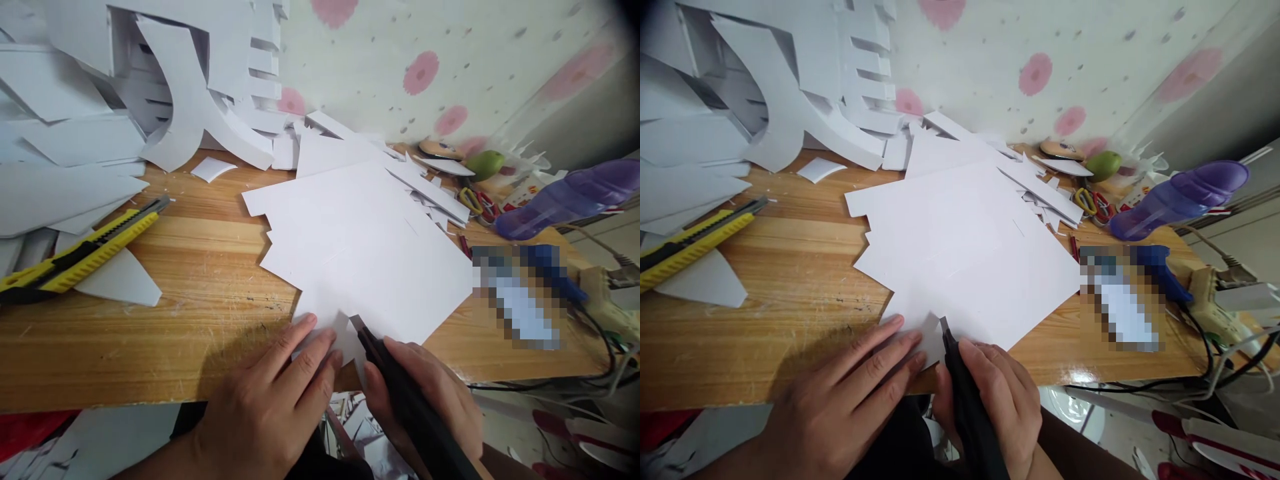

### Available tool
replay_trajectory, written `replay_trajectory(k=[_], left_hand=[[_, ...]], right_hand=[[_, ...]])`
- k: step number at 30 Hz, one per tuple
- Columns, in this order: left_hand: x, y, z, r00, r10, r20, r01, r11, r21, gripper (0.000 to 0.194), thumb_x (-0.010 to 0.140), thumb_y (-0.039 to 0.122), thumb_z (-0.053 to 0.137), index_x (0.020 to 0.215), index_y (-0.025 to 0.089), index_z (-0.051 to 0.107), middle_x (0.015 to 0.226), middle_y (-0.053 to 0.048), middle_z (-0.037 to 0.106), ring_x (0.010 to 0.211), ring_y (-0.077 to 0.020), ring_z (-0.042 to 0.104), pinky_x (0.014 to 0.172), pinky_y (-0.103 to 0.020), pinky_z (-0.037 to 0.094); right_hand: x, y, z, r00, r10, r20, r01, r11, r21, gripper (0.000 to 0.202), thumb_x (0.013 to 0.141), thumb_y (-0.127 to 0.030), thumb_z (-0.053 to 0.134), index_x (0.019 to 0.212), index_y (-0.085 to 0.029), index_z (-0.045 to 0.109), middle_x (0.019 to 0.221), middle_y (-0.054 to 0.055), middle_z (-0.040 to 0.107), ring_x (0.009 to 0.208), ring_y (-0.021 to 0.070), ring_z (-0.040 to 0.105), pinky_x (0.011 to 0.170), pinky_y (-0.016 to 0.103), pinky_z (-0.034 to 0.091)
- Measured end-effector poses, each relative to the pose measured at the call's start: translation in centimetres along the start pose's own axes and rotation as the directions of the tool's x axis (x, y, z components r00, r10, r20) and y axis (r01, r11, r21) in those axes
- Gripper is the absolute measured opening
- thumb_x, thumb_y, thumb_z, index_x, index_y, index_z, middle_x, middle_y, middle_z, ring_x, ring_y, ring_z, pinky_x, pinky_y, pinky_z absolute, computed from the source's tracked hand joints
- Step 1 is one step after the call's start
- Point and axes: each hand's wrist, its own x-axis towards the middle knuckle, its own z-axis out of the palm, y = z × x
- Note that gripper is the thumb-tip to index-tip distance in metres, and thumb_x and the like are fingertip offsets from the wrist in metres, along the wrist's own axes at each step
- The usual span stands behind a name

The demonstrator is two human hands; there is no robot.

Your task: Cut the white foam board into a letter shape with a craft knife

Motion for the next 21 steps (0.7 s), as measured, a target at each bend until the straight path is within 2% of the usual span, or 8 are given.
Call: replay_trajectory(k=[5,9,14,21], left_hand=[[0.1,0.0,-0.2,1.0,-0.018,-0.003,0.017,0.999,-0.044,0.031,0.095,0.012,0.044,0.113,0.012,0.07,0.128,-0.011,0.066,0.13,-0.0299,0.051,0.104,-0.04,0.05],[0.7,0.1,-0.5,0.999,-0.045,0.011,0.046,0.996,-0.073,0.027,0.093,0.012,0.052,0.114,0.012,0.069,0.122,-0.009,0.069,0.125,-0.0281,0.056,0.103,-0.039,0.051],[1.1,0.1,-0.6,0.994,-0.106,0.013,0.107,0.99,-0.091,0.023,0.092,0.014,0.056,0.108,0.017,0.071,0.116,-0.005,0.072,0.117,-0.0264,0.061,0.098,-0.039,0.054],[0.9,0.3,-0.5,0.988,-0.142,0.061,0.147,0.985,-0.091,0.021,0.094,0.019,0.054,0.11,0.022,0.068,0.119,0.0,0.07,0.119,-0.0255,0.059,0.096,-0.042,0.045]], right_hand=[[0.2,0.0,0.1,1.0,-0.018,0.002,0.018,0.999,0.03,0.022,0.08,-0.015,0.069,0.101,-0.015,0.062,0.078,0.005,0.073,0.066,0.0156,0.07,0.065,0.025,0.059],[1.0,-0.2,-0.3,0.997,-0.046,0.059,0.043,0.998,0.041,0.025,0.08,-0.014,0.07,0.104,-0.016,0.062,0.077,0.004,0.071,0.064,0.0152,0.069,0.061,0.024,0.058],[1.9,-0.8,-0.9,0.98,0.099,0.171,-0.111,0.992,0.058,0.019,0.083,-0.018,0.066,0.101,-0.02,0.061,0.072,0.001,0.069,0.056,0.0142,0.065,0.055,0.026,0.055],[1.8,-1.2,-1.1,0.976,0.09,0.198,-0.101,0.994,0.043,0.015,0.083,-0.019,0.065,0.097,-0.019,0.061,0.071,0.0,0.069,0.055,0.0124,0.064,0.054,0.025,0.052]])
